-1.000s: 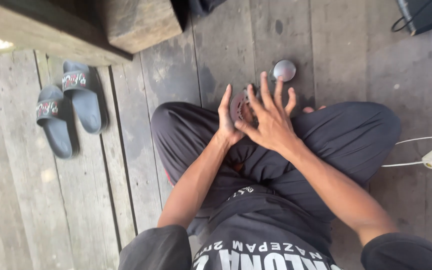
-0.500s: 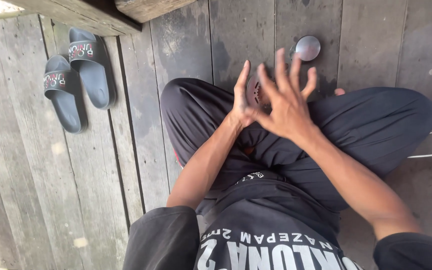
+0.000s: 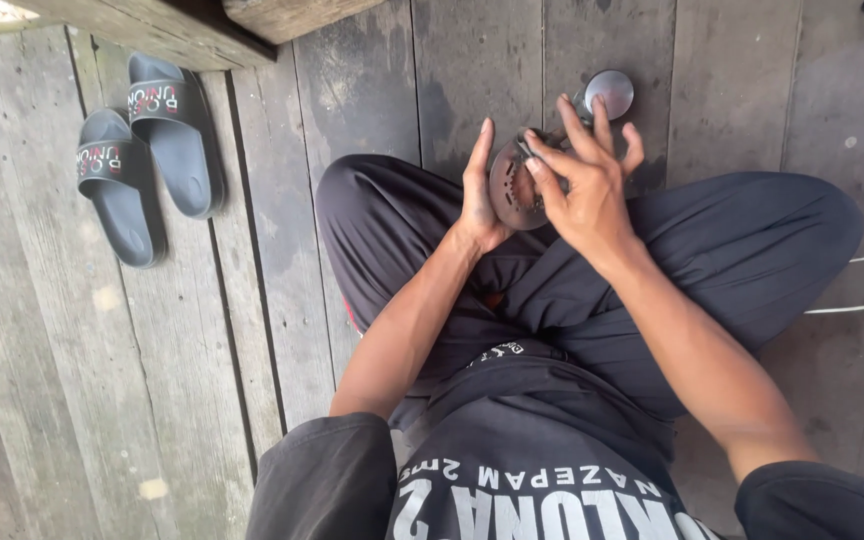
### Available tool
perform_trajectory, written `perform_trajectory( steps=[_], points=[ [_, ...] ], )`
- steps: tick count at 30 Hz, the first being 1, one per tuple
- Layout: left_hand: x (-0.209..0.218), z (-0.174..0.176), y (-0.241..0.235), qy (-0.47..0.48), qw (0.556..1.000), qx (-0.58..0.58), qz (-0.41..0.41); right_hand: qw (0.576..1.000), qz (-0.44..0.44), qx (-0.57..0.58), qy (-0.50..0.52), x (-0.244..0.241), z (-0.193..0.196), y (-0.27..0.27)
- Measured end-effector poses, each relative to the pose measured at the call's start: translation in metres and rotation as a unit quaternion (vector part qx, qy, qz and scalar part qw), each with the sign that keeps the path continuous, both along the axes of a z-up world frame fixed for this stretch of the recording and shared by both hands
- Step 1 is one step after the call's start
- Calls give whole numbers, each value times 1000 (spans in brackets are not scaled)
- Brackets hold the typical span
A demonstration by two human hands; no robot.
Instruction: The person sits on a wooden floor and cleans a circular metal part with holes using a small grey object. They rub the object against the surface of the part, flip it over to clean the other side, and repeat the process.
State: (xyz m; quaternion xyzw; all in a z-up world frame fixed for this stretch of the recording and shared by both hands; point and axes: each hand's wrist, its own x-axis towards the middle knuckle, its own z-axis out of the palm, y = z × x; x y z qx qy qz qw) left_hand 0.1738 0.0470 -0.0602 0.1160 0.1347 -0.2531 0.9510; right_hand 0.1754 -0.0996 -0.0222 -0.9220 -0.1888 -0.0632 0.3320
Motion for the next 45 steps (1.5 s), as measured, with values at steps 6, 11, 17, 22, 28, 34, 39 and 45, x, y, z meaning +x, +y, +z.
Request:
perform_trajectory(
  steps=[6, 11, 17, 22, 28, 34, 39, 45],
  points=[
    [-1, 1, 0, -36, 998, 9, -46, 992, 7, 120, -37, 4, 14, -4],
    [-1, -12, 1, -47, 996, -14, -71, 954, -38, 296, 39, 5, 9, -16],
    [0, -4, 2, -87, 993, -14, -79, 731, -60, 621, 276, 14, -3, -50],
    [1, -10, 1, -62, 996, -22, -57, 694, -26, 650, 309, 16, 0, -50],
    [0, -19, 3, -58, 997, -32, -30, 733, -39, 610, 299, 15, -7, -46],
    [1, -23, 3, -84, 995, -49, -26, 918, -68, 383, 74, 12, 0, -28],
    [-2, -11, 0, -33, 999, -20, 12, 986, 13, 161, -42, 1, 13, 3],
    [-1, -48, 0, -108, 991, -81, 16, 982, 186, 10, -17, -23, 19, 26]
  ],
)
